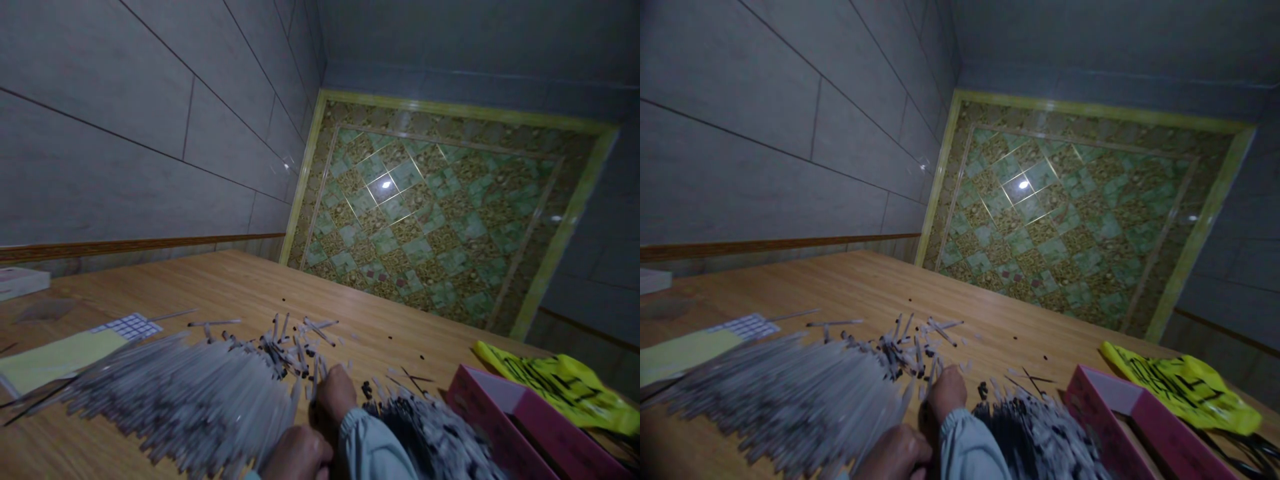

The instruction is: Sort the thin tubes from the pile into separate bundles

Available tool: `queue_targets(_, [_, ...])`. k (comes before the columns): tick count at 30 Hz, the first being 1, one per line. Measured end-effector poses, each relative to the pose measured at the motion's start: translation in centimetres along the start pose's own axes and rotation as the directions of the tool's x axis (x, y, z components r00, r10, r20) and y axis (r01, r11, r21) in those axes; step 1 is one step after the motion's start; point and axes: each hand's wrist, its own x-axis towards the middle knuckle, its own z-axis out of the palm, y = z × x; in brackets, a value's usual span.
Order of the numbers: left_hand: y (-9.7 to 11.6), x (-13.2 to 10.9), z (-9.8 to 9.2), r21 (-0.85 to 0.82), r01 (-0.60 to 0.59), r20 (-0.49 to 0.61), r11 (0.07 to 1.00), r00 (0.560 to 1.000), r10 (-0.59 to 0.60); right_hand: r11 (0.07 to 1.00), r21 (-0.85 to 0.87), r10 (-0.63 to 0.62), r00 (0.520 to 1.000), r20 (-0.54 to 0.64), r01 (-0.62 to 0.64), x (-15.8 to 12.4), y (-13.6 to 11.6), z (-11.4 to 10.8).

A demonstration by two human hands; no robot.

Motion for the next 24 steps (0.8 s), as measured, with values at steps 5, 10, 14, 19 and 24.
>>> queue_targets(5, [0.5, -0.2, -0.5, -0.082, 0.030, 0.002, 0.996, 1.000, -0.030, 0.981, 0.195, 0.019, 0.999, -0.046, -0.010, 0.0, 0.8, -1.3])
queue_targets(10, [0.2, -0.5, -0.7, -0.209, 0.224, -0.265, 0.952, 0.924, -0.276, 0.835, 0.550, -0.017, 0.999, 0.027, -0.001, -1.6, 2.0, -3.7])
queue_targets(14, [-0.4, 0.0, -0.6, -0.559, 0.137, -0.366, 0.818, 0.844, -0.391, 0.606, 0.793, -0.135, 0.975, 0.174, -0.058, -6.2, 3.0, -3.4])
queue_targets(19, [-0.6, 0.9, 0.2, -0.843, 0.089, -0.154, 0.530, 0.905, -0.397, 0.116, 0.974, -0.404, 0.887, 0.224, -0.194, -10.2, 3.1, -1.7])
queue_targets(24, [-0.5, 0.8, 0.6, -0.877, 0.069, -0.133, 0.476, 0.916, -0.379, 0.056, 0.979, -0.432, 0.879, 0.200, -0.196, -10.7, 2.8, -1.2])
